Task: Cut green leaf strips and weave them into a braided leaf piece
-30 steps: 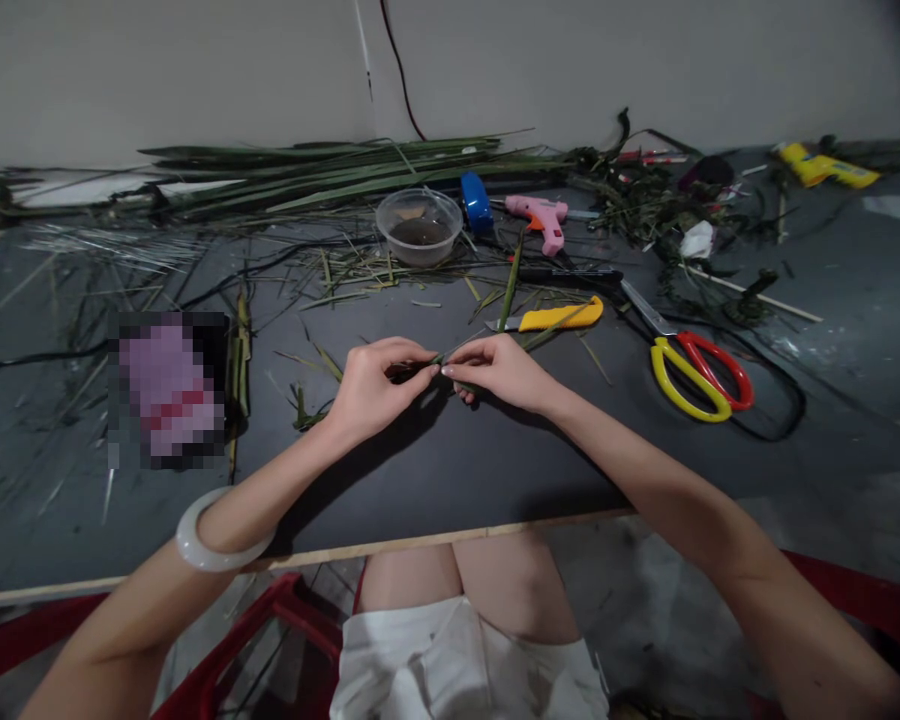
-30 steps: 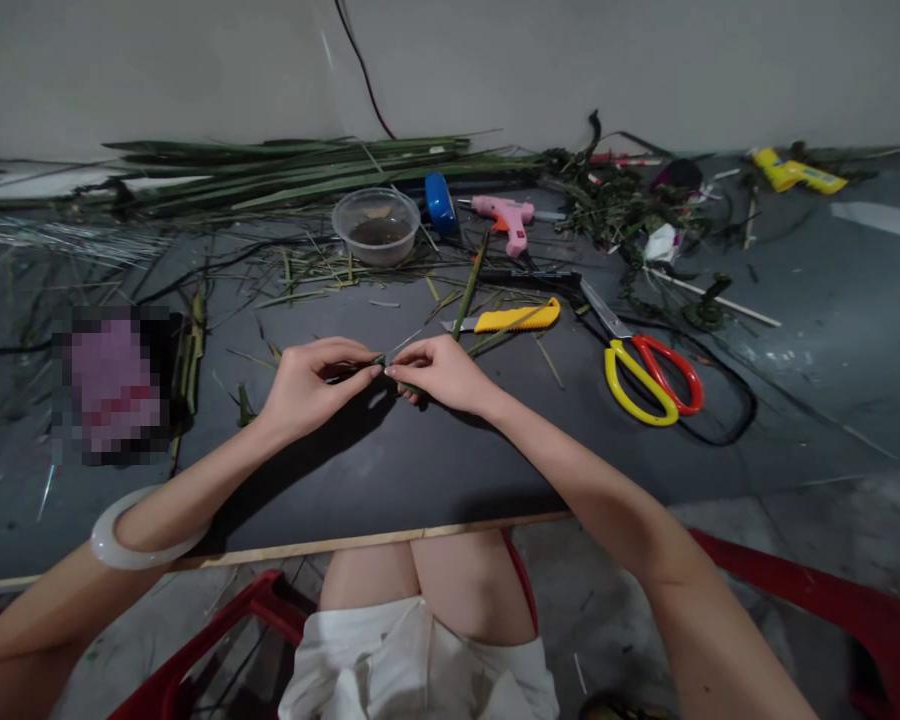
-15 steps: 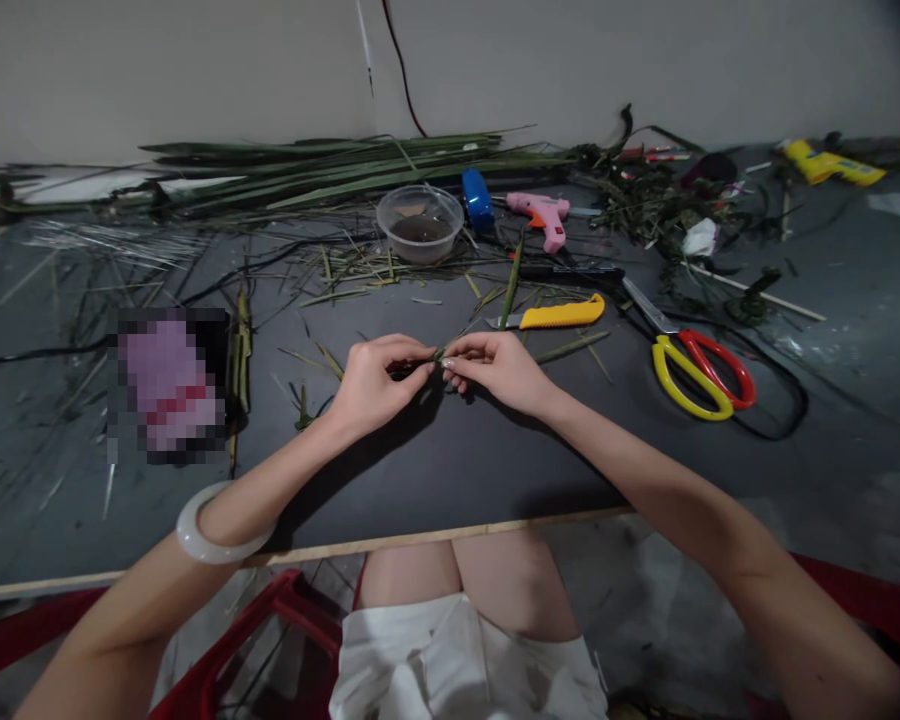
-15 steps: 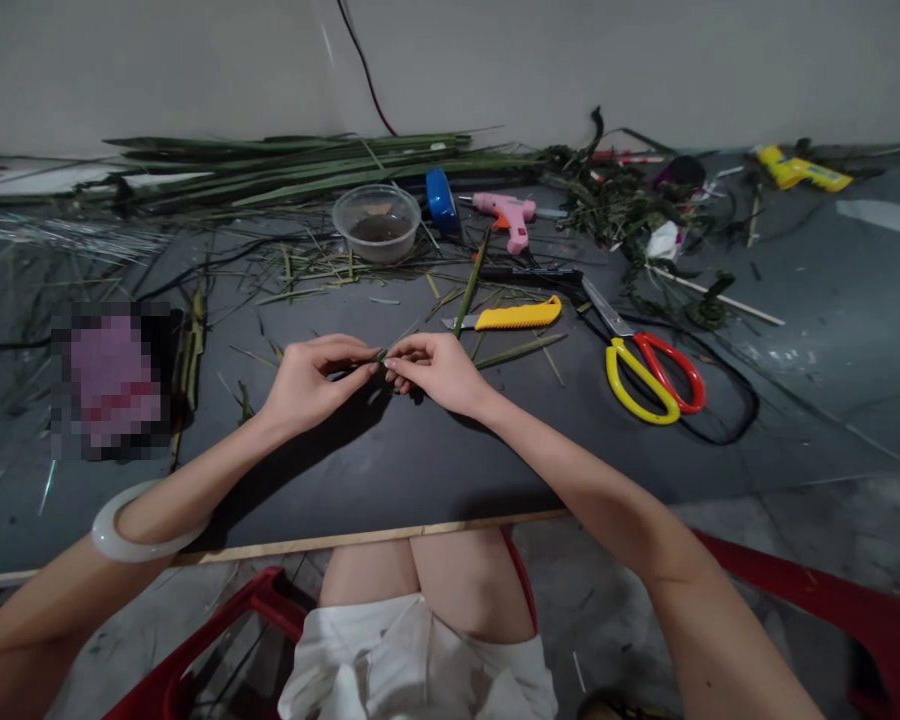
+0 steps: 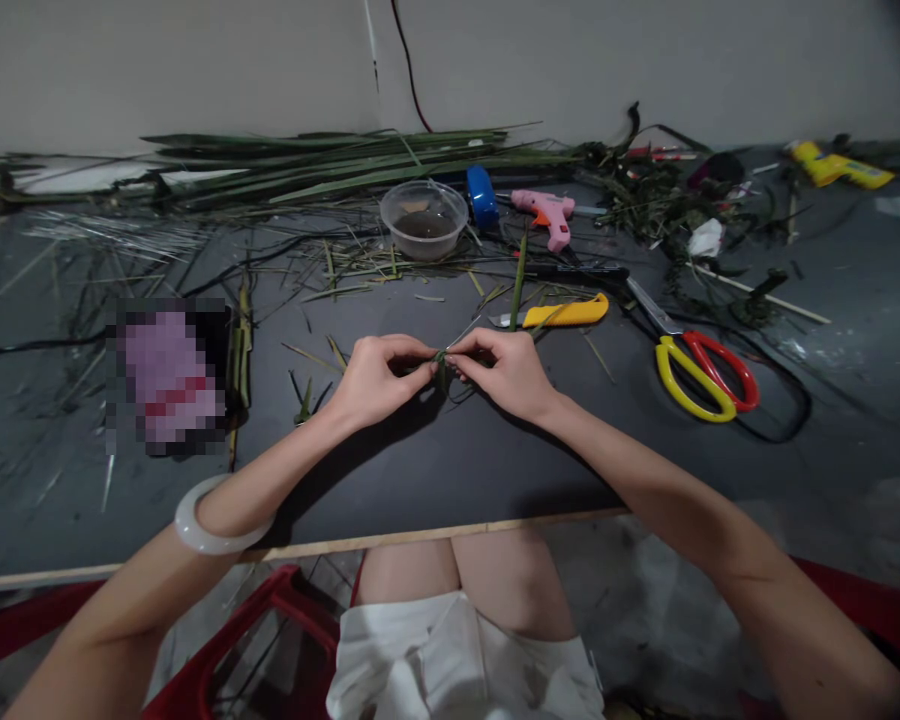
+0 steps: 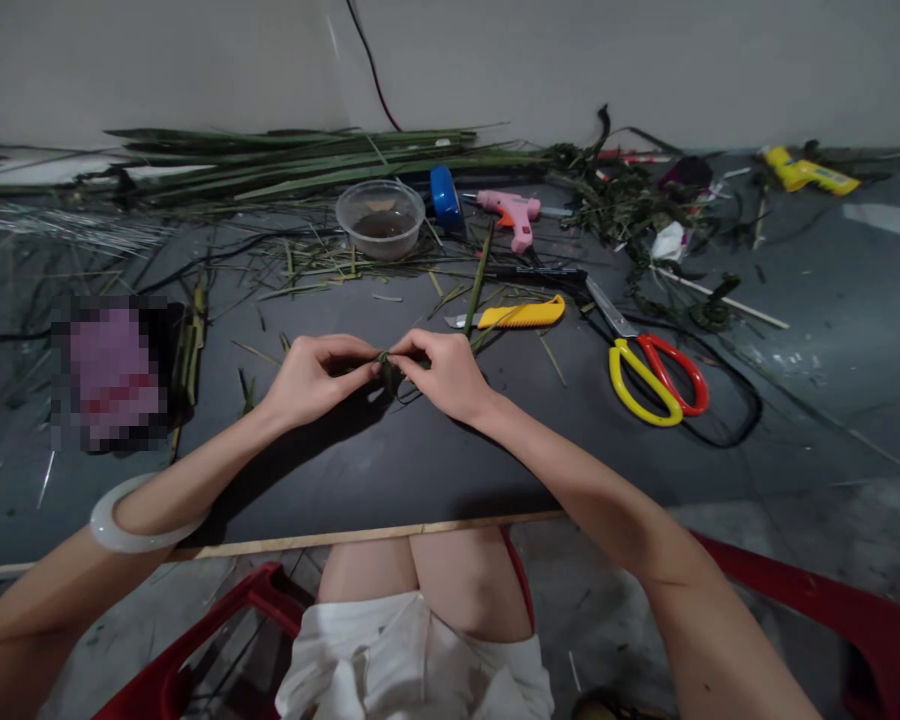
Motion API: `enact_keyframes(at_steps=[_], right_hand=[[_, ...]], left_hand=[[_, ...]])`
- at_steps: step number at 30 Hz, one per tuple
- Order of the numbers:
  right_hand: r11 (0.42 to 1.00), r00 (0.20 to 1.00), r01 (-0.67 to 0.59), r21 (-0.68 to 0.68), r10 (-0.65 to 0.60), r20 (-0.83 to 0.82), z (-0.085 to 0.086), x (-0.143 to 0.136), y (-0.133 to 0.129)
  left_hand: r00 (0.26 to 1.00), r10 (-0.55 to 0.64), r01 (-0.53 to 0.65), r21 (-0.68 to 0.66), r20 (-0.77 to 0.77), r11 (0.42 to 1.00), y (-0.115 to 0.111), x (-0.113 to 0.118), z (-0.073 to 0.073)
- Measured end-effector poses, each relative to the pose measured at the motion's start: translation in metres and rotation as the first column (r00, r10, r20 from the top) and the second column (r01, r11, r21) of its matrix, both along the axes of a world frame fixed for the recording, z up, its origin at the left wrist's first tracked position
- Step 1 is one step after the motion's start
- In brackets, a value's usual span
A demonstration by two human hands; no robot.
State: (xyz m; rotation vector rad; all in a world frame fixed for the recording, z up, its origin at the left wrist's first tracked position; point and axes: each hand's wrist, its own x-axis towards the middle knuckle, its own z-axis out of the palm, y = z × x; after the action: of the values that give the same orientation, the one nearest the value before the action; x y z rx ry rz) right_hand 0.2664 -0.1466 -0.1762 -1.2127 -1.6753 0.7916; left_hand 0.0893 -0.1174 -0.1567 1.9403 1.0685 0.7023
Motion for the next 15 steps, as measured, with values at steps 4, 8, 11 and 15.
enact_keyframes(at_steps=[4,8,11,15], right_hand=[[0.999,0.999,0.02,0.049,-0.022,0.036,-0.0005,-0.0008,-0.0002],[0.998,0.998,0.028,0.062,-0.031,0.049,-0.0006,-0.001,-0.0003],[0.999,0.999,0.016,0.04,-0.017,0.038,-0.0008,-0.0001,0.0001],[1.0,1.0,0.025,0.012,-0.025,0.015,-0.001,0.0005,0.0008]], left_hand=[[1.0,-0.006,0.006,0.001,-0.001,1.0,0.0001,0.0,-0.0006],[1.0,0.02,-0.02,0.034,0.001,0.999,0.0003,0.0009,-0.0006],[0.999,0.032,-0.032,0.036,0.005,0.999,0.0004,0.0011,-0.0009],[0.999,0.034,-0.034,0.04,0.006,0.999,0.0004,0.0008,-0.0018]])
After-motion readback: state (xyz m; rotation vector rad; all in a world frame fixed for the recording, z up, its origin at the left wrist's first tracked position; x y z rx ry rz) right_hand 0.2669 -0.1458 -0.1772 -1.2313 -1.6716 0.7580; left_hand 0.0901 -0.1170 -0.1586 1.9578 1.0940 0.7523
